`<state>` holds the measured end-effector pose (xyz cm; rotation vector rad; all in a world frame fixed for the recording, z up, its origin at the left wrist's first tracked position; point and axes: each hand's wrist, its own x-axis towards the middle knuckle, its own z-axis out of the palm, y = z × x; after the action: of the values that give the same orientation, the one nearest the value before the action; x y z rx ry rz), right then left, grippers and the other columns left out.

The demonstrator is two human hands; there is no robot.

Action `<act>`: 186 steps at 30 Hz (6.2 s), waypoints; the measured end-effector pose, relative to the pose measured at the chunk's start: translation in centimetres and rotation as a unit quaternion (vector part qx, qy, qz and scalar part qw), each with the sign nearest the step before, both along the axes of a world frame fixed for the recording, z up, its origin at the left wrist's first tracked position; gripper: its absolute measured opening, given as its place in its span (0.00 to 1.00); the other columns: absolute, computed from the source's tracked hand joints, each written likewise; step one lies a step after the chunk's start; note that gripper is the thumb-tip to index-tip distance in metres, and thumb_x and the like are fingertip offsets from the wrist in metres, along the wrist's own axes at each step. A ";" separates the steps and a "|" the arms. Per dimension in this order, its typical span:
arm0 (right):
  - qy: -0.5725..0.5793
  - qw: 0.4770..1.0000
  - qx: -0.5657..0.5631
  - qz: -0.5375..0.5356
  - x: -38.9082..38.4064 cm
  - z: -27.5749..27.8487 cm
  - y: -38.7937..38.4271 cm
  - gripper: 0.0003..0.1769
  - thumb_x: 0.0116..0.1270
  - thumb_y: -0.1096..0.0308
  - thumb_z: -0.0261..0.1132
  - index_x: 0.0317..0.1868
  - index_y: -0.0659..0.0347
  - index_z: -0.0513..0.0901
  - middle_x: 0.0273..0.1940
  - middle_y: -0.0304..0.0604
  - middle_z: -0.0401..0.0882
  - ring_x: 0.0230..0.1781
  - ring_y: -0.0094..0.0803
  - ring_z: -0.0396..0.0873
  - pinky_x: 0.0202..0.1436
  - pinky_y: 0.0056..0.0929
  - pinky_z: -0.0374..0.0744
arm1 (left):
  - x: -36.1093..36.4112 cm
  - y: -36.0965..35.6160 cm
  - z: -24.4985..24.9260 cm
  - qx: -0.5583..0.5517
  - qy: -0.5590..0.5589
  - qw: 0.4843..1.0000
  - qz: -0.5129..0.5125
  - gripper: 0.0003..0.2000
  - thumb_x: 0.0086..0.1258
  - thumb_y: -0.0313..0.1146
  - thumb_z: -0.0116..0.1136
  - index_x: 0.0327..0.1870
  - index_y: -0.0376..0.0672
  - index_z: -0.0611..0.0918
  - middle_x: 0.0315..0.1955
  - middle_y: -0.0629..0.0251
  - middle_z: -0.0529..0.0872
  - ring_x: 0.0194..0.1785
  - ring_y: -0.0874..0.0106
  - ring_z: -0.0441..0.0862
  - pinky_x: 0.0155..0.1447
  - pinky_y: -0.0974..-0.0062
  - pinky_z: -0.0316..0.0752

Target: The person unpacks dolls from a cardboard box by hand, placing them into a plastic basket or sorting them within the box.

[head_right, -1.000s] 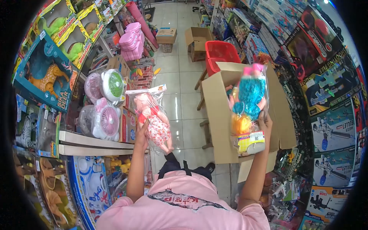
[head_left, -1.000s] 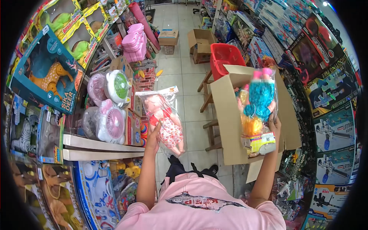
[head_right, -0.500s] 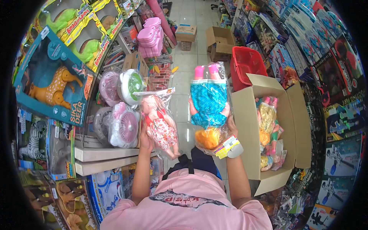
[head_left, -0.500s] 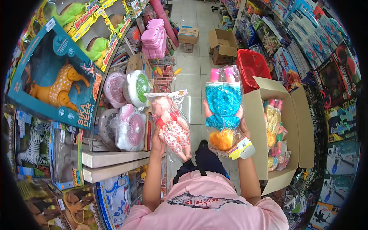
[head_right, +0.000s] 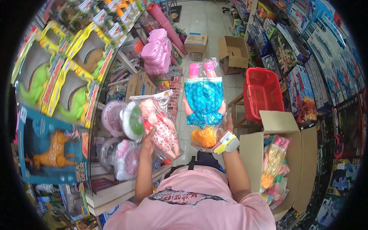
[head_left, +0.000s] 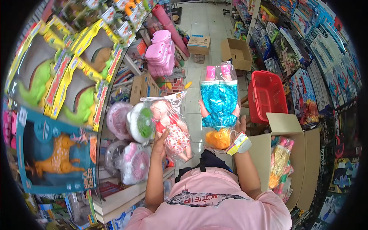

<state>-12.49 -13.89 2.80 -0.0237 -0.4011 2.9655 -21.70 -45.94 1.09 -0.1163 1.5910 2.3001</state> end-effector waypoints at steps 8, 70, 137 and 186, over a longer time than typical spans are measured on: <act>0.004 0.995 0.051 -0.089 -5.4 0.3 6.6 0.47 0.63 0.50 0.68 0.77 0.54 0.55 0.69 0.48 0.67 0.67 0.46 0.72 0.68 0.49 0.74 | -8.1 9.7 2.0 0.001 0.000 0.999 -0.049 0.28 0.66 0.29 0.66 0.67 0.40 0.71 0.57 0.61 0.81 0.61 0.70 0.78 0.67 0.68 0.71; -0.476 0.572 -0.201 -0.637 -4.8 -23.9 30.4 0.41 0.70 0.32 0.50 0.73 0.51 0.67 0.64 0.48 0.75 0.60 0.42 0.76 0.63 0.49 0.74 | -9.6 79.0 -16.0 -0.051 0.605 -0.004 -0.795 0.32 0.59 0.34 0.66 0.68 0.55 0.71 0.58 0.52 0.81 0.57 0.49 0.80 0.60 0.52 0.75; -0.642 0.131 -0.260 -0.710 -0.7 -15.8 -24.6 0.14 0.75 0.62 0.58 0.52 0.62 0.80 0.39 0.42 0.85 0.33 0.26 0.83 0.33 0.26 0.77 | 11.9 37.9 3.0 0.247 0.279 0.033 -0.927 0.11 0.75 0.32 0.55 0.52 0.38 0.81 0.42 0.63 0.84 0.47 0.72 0.81 0.53 0.74 0.74; -0.639 0.445 0.571 -0.261 39.1 -5.6 15.3 0.40 0.55 0.60 0.74 0.66 0.62 0.69 0.61 0.55 0.71 0.61 0.49 0.72 0.62 0.44 0.73 | 10.0 49.3 2.5 0.088 0.078 0.800 -0.588 0.05 0.70 0.26 0.55 0.44 0.38 0.77 0.34 0.68 0.81 0.35 0.74 0.77 0.38 0.77 0.70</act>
<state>26.58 1.46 -2.78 -1.7435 -1.8593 0.9426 -11.71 3.32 3.59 0.8783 0.9719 1.4080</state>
